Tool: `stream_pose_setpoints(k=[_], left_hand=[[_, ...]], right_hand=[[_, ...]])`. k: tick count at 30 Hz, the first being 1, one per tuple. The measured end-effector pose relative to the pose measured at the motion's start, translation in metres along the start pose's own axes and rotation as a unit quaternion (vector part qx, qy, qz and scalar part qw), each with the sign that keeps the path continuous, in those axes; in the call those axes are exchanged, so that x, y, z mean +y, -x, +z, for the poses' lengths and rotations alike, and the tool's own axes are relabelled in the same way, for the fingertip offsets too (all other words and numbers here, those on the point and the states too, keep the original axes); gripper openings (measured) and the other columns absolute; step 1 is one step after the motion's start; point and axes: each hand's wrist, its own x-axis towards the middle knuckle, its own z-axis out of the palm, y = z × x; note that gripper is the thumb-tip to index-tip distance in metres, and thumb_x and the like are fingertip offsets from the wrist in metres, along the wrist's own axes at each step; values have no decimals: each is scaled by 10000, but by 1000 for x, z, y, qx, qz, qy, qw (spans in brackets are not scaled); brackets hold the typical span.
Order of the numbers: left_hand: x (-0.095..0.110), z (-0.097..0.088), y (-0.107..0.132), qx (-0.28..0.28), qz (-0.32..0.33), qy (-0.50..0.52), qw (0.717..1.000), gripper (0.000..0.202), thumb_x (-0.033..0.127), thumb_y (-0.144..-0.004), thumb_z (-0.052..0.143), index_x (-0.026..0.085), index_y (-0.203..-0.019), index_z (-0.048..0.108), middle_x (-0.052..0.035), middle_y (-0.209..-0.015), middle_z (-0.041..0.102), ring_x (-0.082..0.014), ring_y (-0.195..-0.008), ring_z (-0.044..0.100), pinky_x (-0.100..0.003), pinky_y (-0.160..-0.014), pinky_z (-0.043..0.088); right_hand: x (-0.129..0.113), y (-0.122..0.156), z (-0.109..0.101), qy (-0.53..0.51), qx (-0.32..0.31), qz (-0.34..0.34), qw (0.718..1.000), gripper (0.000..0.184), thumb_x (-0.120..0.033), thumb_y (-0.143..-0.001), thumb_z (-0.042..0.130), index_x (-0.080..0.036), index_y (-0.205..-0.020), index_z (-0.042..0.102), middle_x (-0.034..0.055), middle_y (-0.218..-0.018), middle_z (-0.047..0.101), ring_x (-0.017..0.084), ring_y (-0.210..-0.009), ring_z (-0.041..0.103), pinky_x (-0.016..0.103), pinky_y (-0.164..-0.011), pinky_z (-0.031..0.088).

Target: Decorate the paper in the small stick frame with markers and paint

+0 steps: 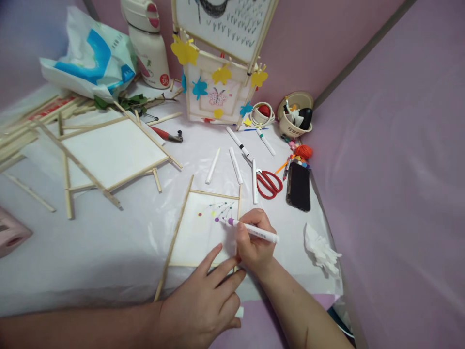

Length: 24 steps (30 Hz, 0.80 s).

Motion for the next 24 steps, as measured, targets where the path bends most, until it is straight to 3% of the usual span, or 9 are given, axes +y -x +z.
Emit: stream_pose_setpoints(k=[6, 9, 11, 13, 16, 19, 24], left_hand=[[1, -4, 1, 37, 30, -27, 999, 321, 432, -993, 513, 148, -882, 611, -157, -1289, 618, -370, -1293, 471, -605, -1116, 179], [8, -11, -2, 67, 61, -57, 994, 314, 419, -988, 529, 144, -855, 601, -162, -1283, 618, -349, -1278, 488, -533, -1068, 287], [12, -18, -6, 64, 61, -67, 994, 311, 411, -994, 520, 141, -857, 590, -142, -1175, 656, -301, -1150, 569, -465, -956, 385], [11, -27, -9, 52, 30, -62, 996, 332, 411, -1015, 472, 150, -836, 571, -85, -953, 677, -235, -910, 623, -395, -804, 437], [0, -45, -5, 59, -56, -62, 995, 415, 409, -1055, 333, 169, -791, 546, -25, -726, 611, -185, -641, 558, -320, -613, 416], [-19, -63, 11, 86, -136, -78, 984, 403, 377, -1066, 292, 153, -882, 572, -46, -748, 616, -197, -667, 574, -306, -609, 431], [-31, -68, 31, 105, -204, -62, 972, 332, 359, -1062, 341, 149, -966, 579, -27, -770, 648, -168, -693, 619, -271, -639, 482]], right_hand=[[-6, -3, 1, 22, 41, -2, 999, 71, -209, -863, 604, -210, -803, 566, -27, -694, 563, 133, -606, 516, 286, -565, 425], [-8, -5, 2, 28, 70, 21, 997, 74, -241, -846, 639, -206, -799, 593, -31, -692, 579, 128, -612, 523, 266, -564, 432], [-9, -8, 0, 3, 83, 46, 996, 85, -270, -832, 660, -200, -817, 614, -24, -722, 597, 129, -638, 536, 267, -592, 445], [-14, -13, -4, -48, 79, 79, 992, 98, -280, -822, 666, -194, -856, 633, -19, -739, 607, 130, -654, 545, 273, -620, 454], [-30, -20, -14, -175, 51, 119, 976, 104, -276, -838, 614, -192, -886, 652, -13, -707, 614, 134, -647, 558, 278, -617, 456], [-51, -19, -22, -258, 14, 121, 958, 206, -321, -880, 532, -187, -807, 671, 0, -629, 596, 141, -587, 548, 273, -539, 433], [-59, 0, -22, -225, -42, 134, 964, 256, -340, -908, 550, -185, -762, 691, -6, -576, 578, 128, -521, 508, 264, -492, 398]])
